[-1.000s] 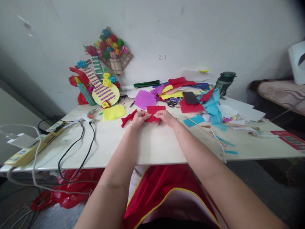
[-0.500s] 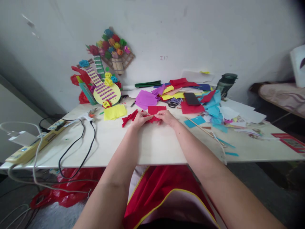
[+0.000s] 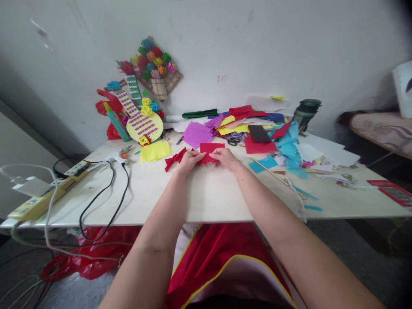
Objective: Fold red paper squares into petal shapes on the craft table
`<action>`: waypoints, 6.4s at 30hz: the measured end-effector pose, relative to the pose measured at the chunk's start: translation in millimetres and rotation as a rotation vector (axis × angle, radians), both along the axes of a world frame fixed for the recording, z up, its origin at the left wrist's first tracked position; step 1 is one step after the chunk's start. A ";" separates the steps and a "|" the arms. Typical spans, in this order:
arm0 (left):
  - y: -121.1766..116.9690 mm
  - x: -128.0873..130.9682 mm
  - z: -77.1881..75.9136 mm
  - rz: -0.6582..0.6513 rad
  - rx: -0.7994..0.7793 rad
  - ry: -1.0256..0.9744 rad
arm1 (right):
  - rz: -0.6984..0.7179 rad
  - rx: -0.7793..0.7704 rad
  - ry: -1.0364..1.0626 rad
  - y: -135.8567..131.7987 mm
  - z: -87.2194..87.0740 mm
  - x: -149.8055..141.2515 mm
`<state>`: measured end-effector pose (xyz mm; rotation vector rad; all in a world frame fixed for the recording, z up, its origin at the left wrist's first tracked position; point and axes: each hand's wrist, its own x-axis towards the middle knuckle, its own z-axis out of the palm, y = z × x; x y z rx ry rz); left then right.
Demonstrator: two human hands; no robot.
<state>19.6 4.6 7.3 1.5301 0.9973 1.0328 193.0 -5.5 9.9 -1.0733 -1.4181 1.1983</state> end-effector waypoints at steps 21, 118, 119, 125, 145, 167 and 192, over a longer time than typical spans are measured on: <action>4.0 0.3 -3.4 0.073 -0.004 0.024 | -0.008 -0.032 0.013 0.0 0.0 -2.2; 6.4 -1.2 -7.7 -0.135 -0.144 -0.154 | 0.101 -0.132 0.093 -1.5 0.6 3.3; 6.2 -0.9 -7.5 -0.133 -0.139 -0.158 | 0.097 -0.137 0.097 -2.0 1.6 2.9; 3.8 0.2 -5.4 -0.140 -0.144 -0.211 | 0.047 -0.125 0.118 -4.7 5.7 1.3; 1.7 -5.4 -1.8 -0.198 -0.225 -0.398 | 0.120 -0.041 0.268 4.5 -3.3 7.3; 3.9 -5.9 -2.1 -0.213 -0.229 -0.452 | 0.203 0.011 0.338 6.3 -4.7 10.5; 5.4 -4.8 0.2 -0.124 -0.206 -0.335 | 0.085 0.030 0.171 6.4 -5.6 7.1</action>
